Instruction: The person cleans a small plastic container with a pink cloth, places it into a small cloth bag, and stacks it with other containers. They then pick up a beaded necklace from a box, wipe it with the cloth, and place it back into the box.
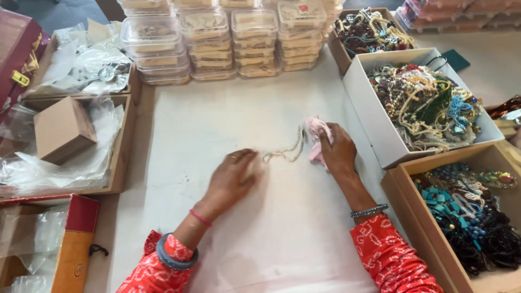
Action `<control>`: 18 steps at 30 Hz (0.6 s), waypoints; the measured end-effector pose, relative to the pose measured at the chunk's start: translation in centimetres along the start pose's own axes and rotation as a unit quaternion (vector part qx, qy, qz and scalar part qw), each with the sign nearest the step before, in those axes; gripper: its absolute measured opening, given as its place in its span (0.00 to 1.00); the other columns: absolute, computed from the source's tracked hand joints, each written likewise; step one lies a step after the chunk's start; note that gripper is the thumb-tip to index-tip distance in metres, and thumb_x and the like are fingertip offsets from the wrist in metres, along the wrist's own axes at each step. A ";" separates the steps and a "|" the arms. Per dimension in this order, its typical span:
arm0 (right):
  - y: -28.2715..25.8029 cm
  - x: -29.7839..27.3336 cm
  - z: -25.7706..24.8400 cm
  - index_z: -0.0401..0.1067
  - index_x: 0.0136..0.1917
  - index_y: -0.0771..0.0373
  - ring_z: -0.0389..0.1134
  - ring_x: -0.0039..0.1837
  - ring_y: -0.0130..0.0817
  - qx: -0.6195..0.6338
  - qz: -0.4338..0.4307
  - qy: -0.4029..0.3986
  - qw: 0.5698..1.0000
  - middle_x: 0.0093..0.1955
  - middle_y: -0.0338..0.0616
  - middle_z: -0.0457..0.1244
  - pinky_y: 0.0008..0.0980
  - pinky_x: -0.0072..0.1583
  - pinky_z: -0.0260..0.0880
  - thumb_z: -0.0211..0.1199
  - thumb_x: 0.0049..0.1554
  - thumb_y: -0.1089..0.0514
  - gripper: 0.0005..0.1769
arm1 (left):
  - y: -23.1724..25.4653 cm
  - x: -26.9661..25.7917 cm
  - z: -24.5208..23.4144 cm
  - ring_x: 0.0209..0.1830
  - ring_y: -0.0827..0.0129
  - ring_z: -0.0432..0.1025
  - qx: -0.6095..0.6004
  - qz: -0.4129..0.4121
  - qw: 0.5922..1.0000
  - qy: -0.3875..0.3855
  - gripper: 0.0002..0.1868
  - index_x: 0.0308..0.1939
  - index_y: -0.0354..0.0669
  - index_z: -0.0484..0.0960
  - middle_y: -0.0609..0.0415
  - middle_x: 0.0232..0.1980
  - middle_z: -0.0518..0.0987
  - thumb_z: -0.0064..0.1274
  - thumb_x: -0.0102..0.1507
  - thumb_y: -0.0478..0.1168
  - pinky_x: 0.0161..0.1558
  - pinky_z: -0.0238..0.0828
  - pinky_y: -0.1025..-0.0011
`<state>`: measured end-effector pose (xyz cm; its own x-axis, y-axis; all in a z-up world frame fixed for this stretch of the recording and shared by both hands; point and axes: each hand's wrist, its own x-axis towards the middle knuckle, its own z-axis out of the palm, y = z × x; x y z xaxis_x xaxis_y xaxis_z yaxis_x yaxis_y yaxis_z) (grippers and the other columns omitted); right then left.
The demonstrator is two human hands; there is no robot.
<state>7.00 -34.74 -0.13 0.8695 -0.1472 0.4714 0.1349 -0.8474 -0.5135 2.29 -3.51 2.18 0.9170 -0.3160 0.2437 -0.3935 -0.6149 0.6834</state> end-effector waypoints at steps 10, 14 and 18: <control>-2.2 -1.7 -0.3 0.72 0.58 0.68 0.69 0.58 0.51 0.114 -0.091 0.058 0.988 0.56 0.56 0.66 0.42 0.58 0.70 0.61 0.66 0.52 0.16 | 0.9 -0.1 2.3 0.69 0.57 0.64 0.138 0.121 0.981 -0.064 0.17 0.54 0.41 0.78 0.52 0.60 0.75 0.56 0.63 0.43 0.74 0.49 0.43; -10.7 -2.7 -2.2 0.75 0.56 0.64 0.67 0.62 0.50 0.082 -0.395 -0.047 0.914 0.56 0.51 0.67 0.46 0.62 0.65 0.64 0.41 0.49 0.29 | -0.9 -0.8 2.2 0.65 0.54 0.66 0.067 0.165 0.984 -0.003 0.14 0.49 0.37 0.80 0.48 0.58 0.75 0.55 0.62 0.40 0.68 0.53 0.47; -7.3 -3.3 -0.4 0.77 0.50 0.57 0.68 0.63 0.44 -0.060 -0.379 -0.163 0.909 0.59 0.43 0.70 0.43 0.61 0.67 0.63 0.38 0.61 0.23 | -1.1 -0.7 2.3 0.61 0.56 0.70 0.065 0.162 0.985 0.011 0.08 0.43 0.37 0.82 0.49 0.53 0.77 0.54 0.62 0.36 0.72 0.58 0.53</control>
<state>2.92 -28.29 2.37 0.6462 0.6439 0.4097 0.7173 -0.6957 -0.0381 1.91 -4.28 -0.30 0.7425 -0.4962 0.4499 -0.6694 -0.5719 0.4741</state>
